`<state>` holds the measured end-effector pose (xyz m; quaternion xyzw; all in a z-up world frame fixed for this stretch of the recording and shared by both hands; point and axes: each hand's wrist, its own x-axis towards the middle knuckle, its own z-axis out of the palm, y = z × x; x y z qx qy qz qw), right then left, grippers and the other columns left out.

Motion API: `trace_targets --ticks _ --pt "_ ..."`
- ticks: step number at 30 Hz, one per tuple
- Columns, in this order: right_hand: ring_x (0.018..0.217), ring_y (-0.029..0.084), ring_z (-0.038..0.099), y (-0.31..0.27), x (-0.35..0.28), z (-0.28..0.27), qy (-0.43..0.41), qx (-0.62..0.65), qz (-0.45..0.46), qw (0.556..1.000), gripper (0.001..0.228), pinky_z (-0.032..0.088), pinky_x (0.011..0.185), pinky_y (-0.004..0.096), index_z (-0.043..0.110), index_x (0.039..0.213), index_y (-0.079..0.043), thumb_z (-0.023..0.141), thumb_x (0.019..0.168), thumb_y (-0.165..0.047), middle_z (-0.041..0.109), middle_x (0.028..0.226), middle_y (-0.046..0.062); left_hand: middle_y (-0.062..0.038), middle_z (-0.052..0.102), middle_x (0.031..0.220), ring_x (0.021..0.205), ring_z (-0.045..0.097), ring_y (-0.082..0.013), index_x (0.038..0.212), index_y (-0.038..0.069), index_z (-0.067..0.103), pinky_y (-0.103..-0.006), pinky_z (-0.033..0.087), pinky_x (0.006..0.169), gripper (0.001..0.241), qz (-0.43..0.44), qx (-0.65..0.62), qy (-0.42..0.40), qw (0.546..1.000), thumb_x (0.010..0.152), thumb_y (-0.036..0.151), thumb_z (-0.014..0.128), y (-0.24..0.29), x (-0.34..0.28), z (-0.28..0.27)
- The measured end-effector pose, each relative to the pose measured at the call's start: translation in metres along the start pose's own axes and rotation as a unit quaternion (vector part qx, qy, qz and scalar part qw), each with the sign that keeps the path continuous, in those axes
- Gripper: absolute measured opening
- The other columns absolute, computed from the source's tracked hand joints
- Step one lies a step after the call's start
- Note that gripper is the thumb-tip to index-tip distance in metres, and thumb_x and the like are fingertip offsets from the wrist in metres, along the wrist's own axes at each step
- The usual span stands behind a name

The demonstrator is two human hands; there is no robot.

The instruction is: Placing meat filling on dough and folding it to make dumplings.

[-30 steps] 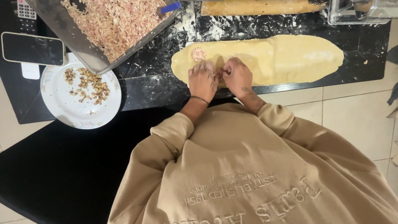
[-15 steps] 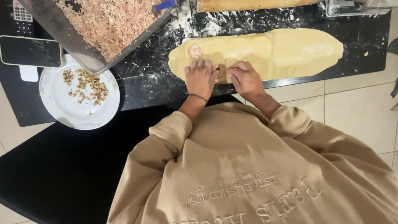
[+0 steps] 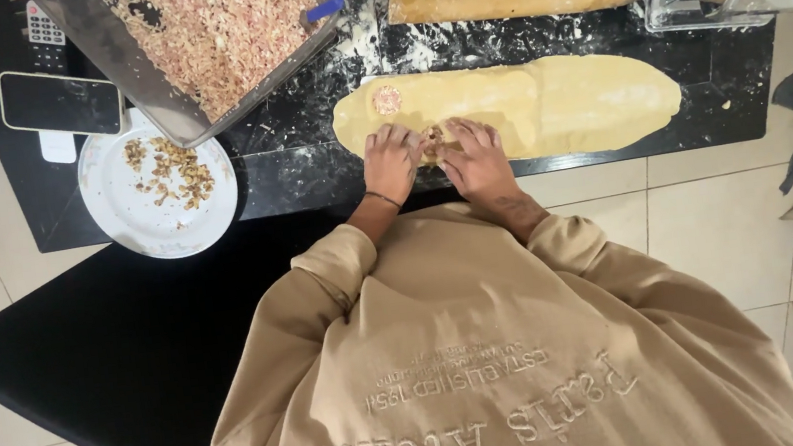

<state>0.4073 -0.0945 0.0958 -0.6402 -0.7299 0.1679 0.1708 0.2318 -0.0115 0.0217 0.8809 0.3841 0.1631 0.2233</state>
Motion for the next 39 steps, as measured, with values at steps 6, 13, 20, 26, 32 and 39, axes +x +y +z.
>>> trace_targets --ticks 6,13,20,26,32,39 --pt "0.138 0.037 0.047 0.002 0.0 0.013 0.023 -0.002 0.014 1.0 0.026 0.035 0.113 0.054 0.074 0.115 -0.007 0.071 0.091 -0.018 0.055 0.145 0.018 -0.006 0.062 0.121 0.12 0.053 -0.0301 0.123 0.017 0.073 -0.0472 0.041 0.099 0.03 0.033 -0.031 -0.032 0.998 0.099 0.029 0.06 0.009 -0.012 -0.025" --pt "0.138 0.037 0.049 0.015 -0.008 0.025 0.037 0.067 0.017 0.997 0.024 0.038 0.112 0.052 0.074 0.114 -0.008 0.069 0.091 -0.014 0.055 0.147 0.018 -0.015 0.036 0.163 0.15 0.029 -0.0387 0.145 0.014 0.061 -0.0593 0.021 0.123 0.049 0.051 -0.006 -0.064 0.997 0.1 0.03 0.056 0.005 -0.026 -0.002" --pt "0.138 0.041 0.045 0.019 -0.011 0.025 0.049 0.027 0.029 0.998 0.039 0.037 0.114 0.054 0.069 0.132 -0.007 0.068 0.094 -0.016 0.05 0.151 0.02 -0.013 0.028 0.168 0.156 0.021 -0.0355 0.147 0.01 0.057 -0.0645 0.017 0.122 0.054 0.029 0.058 -0.092 0.994 0.098 0.032 0.055 0.008 -0.028 0.007" --pt "0.142 0.044 0.038 0.012 -0.006 0.03 0.004 -0.038 0.041 0.998 0.044 0.031 0.112 0.065 0.066 0.135 -0.007 0.069 0.094 -0.023 0.045 0.154 0.023 -0.013 0.028 0.167 0.154 0.022 -0.0407 0.145 0.021 0.06 -0.0638 0.018 0.122 0.049 0.021 -0.074 -0.041 0.996 0.099 0.036 0.057 0.001 -0.031 -0.003" --pt "0.143 0.042 0.04 0.014 -0.004 0.03 0.011 -0.014 0.056 0.998 0.037 0.033 0.114 0.061 0.07 0.127 -0.007 0.068 0.091 -0.016 0.048 0.152 0.021 -0.011 0.03 0.168 0.155 0.024 -0.0413 0.145 0.026 0.061 -0.0643 0.018 0.124 0.045 0.021 -0.099 -0.043 0.994 0.101 0.036 0.056 -0.003 -0.034 -0.015" --pt "0.145 0.043 0.039 0.016 -0.016 0.021 -0.006 0.095 0.015 0.995 0.028 0.034 0.121 0.054 0.071 0.12 -0.01 0.07 0.094 -0.018 0.046 0.158 0.018 -0.01 0.032 0.166 0.153 0.025 -0.04 0.141 0.022 0.063 -0.0668 0.016 0.122 0.049 -0.008 -0.109 -0.059 0.992 0.093 0.028 0.06 -0.006 -0.031 -0.016"
